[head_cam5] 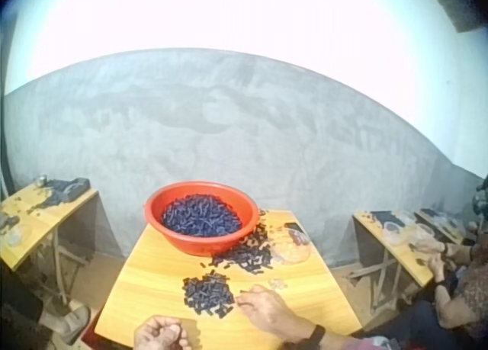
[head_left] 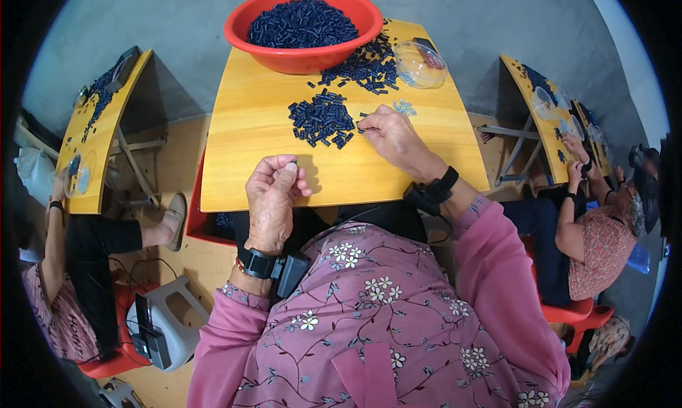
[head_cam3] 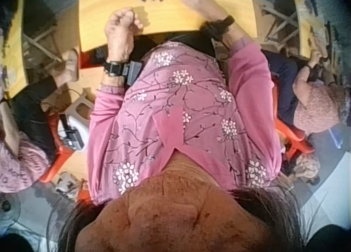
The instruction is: Assembling small blue and silver plastic components at a workstation.
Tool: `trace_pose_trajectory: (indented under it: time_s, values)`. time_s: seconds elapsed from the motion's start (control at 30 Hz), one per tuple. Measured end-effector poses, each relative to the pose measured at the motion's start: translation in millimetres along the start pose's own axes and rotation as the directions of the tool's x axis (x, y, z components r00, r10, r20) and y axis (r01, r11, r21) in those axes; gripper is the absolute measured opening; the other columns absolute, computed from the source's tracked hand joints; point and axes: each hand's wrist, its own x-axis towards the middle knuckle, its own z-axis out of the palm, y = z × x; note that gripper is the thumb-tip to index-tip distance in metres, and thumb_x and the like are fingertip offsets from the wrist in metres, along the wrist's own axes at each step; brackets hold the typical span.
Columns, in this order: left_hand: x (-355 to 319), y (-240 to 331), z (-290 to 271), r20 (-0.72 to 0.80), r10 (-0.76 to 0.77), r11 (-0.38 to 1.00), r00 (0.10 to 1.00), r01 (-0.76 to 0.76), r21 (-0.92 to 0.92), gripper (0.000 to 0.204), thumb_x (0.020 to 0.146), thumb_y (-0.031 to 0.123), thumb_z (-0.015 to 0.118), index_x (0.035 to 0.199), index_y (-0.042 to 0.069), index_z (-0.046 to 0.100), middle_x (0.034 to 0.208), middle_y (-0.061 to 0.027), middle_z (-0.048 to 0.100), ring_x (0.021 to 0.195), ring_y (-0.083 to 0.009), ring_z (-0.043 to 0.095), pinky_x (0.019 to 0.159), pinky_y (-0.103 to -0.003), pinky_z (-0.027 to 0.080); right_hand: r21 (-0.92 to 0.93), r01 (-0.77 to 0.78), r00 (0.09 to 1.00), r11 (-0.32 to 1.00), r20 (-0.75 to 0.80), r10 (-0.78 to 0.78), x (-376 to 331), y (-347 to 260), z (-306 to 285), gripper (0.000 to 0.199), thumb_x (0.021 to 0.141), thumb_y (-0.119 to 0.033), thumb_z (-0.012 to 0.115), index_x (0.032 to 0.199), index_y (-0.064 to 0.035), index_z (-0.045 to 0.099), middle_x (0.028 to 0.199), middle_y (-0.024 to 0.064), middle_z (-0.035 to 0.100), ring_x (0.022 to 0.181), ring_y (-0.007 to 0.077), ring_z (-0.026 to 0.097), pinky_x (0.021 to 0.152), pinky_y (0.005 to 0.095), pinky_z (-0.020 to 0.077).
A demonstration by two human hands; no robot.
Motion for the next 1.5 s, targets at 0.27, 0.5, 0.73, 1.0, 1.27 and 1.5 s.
trace_pose_trajectory:
  time_s: [0.27, 0.5, 0.73, 1.0, 1.27, 1.5]
  values:
    - [1.7, -1.5, -1.0, 0.023, 0.019, 1.0, 1.0, -0.019, -0.003, 0.012, 0.095, 0.009, 0.06, 0.105, 0.002, 0.058, 0.086, -0.0061, 0.062, 0.068, -0.0118, 0.058, 0.063, -0.027, 0.055, 0.127, -0.127, 0.99, 0.984, -0.037, 0.133, 9.5, 1.5, -3.9, 0.015, 0.083, -0.003, 0.06, 0.091, 0.0037, 0.07, 0.086, 0.0212, 0.065, 0.082, 0.0369, 0.064, 0.077, 0.0403, 0.0523]
    - [1.8, -1.9, -0.3, 0.018, 0.003, 1.0, 1.0, -0.003, -0.018, 0.012, 0.095, 0.009, 0.061, 0.105, 0.002, 0.059, 0.086, -0.0063, 0.062, 0.068, -0.012, 0.059, 0.063, -0.027, 0.055, -0.079, -0.076, 0.995, 0.994, 0.058, 0.081, 13.5, 10.1, -1.9, 0.013, 0.083, -0.002, 0.063, 0.093, 0.0036, 0.069, 0.087, 0.0189, 0.066, 0.084, 0.0311, 0.065, 0.074, 0.0374, 0.0523]
    - [3.0, -2.9, -4.5, 0.026, 0.008, 1.0, 1.0, -0.008, -0.019, 0.013, 0.095, 0.008, 0.061, 0.106, 0.002, 0.059, 0.086, -0.0071, 0.063, 0.068, -0.0125, 0.06, 0.063, -0.028, 0.055, -0.043, -0.053, 0.997, 0.998, 0.061, 0.056, 11.9, 2.8, -9.4, 0.009, 0.084, -0.003, 0.061, 0.088, 0.0038, 0.065, 0.08, 0.0183, 0.065, 0.075, 0.0297, 0.065, 0.068, 0.0385, 0.0518]
    - [1.5, -3.7, -1.0, 0.069, 0.001, 1.0, 0.998, 0.0, -0.009, 0.015, 0.095, 0.008, 0.061, 0.108, 0.001, 0.06, 0.087, -0.008, 0.066, 0.069, -0.0134, 0.063, 0.065, -0.027, 0.057, 0.604, -0.347, 0.937, 0.717, 0.248, 0.244, -2.8, -71.0, -19.3, 0.008, 0.091, -0.004, 0.063, 0.094, 0.0029, 0.065, 0.078, 0.0057, 0.066, 0.066, 0.0101, 0.066, 0.06, 0.0241, 0.0545]
    - [-7.5, 2.0, 8.9, 0.175, 0.0, 1.0, 0.985, 0.004, -0.026, 0.012, 0.095, 0.01, 0.062, 0.103, 0.001, 0.059, 0.09, -0.0082, 0.066, 0.07, -0.0134, 0.064, 0.066, -0.028, 0.057, 0.769, -0.321, 0.939, 0.553, 0.336, 0.079, -9.6, -85.9, 0.1, 0.011, 0.093, -0.001, 0.062, 0.101, 0.0033, 0.067, 0.084, 0.0067, 0.067, 0.074, 0.0123, 0.068, 0.065, 0.0242, 0.0577]
    - [-8.7, 5.5, 8.7, 0.193, -0.015, 1.0, 0.981, 0.014, 0.009, 0.015, 0.094, 0.012, 0.065, 0.102, 0.001, 0.059, 0.089, -0.0068, 0.066, 0.071, -0.0129, 0.063, 0.067, -0.027, 0.056, 0.692, -0.238, 0.967, 0.681, 0.232, 0.103, -5.1, -96.9, 3.4, 0.011, 0.092, 0.001, 0.06, 0.1, 0.0048, 0.066, 0.079, 0.0034, 0.065, 0.068, 0.0076, 0.063, 0.061, 0.0218, 0.052]
